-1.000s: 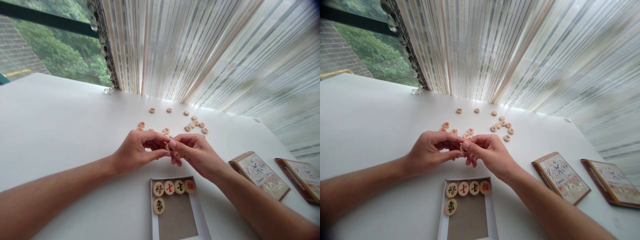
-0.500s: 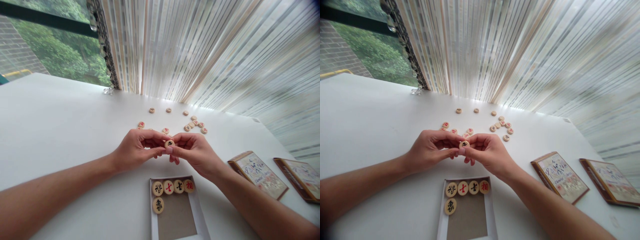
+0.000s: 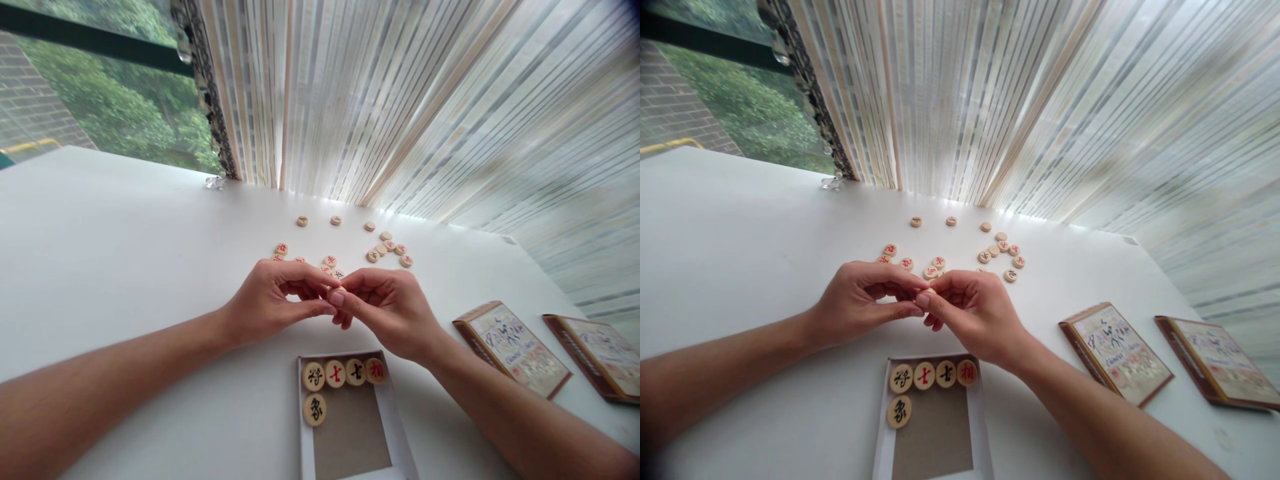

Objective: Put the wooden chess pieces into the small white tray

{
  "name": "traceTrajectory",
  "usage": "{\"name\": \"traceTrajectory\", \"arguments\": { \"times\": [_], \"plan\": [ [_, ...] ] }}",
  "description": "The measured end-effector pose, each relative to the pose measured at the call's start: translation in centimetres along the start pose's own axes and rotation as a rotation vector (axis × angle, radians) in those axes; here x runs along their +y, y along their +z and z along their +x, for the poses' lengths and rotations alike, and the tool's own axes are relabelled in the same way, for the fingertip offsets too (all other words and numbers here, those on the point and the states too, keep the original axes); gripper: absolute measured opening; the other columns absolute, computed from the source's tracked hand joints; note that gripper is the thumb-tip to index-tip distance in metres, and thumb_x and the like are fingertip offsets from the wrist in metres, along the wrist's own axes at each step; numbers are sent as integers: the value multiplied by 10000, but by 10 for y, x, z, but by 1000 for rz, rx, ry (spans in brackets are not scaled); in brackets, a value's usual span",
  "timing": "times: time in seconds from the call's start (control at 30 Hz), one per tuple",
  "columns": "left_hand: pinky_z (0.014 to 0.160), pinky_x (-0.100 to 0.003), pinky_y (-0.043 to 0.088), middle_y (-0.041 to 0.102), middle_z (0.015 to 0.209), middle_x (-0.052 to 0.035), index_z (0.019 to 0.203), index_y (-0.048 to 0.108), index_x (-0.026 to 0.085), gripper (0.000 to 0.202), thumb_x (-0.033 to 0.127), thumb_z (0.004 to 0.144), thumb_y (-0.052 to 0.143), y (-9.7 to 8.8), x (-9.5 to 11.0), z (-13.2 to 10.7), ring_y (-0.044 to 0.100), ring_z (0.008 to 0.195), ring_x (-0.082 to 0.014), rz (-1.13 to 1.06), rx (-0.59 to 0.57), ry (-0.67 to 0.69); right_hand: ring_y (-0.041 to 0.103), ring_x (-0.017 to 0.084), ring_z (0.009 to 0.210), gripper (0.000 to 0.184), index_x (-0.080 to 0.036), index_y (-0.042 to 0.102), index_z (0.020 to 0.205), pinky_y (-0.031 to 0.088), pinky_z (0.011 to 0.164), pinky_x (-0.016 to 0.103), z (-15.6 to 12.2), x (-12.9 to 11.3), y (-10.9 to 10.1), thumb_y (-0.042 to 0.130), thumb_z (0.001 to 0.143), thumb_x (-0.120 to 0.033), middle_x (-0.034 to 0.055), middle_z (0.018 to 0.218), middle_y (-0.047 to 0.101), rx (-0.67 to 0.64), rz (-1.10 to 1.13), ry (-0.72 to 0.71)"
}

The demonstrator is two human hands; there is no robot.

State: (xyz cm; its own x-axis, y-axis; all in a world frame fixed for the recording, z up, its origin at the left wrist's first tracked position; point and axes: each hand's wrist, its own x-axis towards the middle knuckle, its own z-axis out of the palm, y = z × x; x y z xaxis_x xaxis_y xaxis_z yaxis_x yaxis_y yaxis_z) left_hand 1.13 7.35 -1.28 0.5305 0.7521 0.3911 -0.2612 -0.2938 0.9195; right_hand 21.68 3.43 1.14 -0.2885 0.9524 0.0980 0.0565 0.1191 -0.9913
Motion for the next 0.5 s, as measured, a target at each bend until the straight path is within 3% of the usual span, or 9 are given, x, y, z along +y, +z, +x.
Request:
{"name": "traceTrajectory", "arguments": {
  "times": [0.23,0.5],
  "plan": [
    [732,-226,687,848,859,-89,1051,824,115,248,147,818,904,-3,0,0,823,768,-181,46,78,-37,789,192,714,193,-181,842,1040,672,689,300,-2,5,-3,818,947,-348,64,806,826,19,-150,-155],
    [636,-238,665,831,840,-95,1044,828,118,292,222,791,932,-4,-4,0,791,693,-178,31,182,-76,834,240,862,284,-200,786,1189,715,812,383,0,11,-4,836,920,-277,89,987,857,102,-234,-259]
  ]
}}
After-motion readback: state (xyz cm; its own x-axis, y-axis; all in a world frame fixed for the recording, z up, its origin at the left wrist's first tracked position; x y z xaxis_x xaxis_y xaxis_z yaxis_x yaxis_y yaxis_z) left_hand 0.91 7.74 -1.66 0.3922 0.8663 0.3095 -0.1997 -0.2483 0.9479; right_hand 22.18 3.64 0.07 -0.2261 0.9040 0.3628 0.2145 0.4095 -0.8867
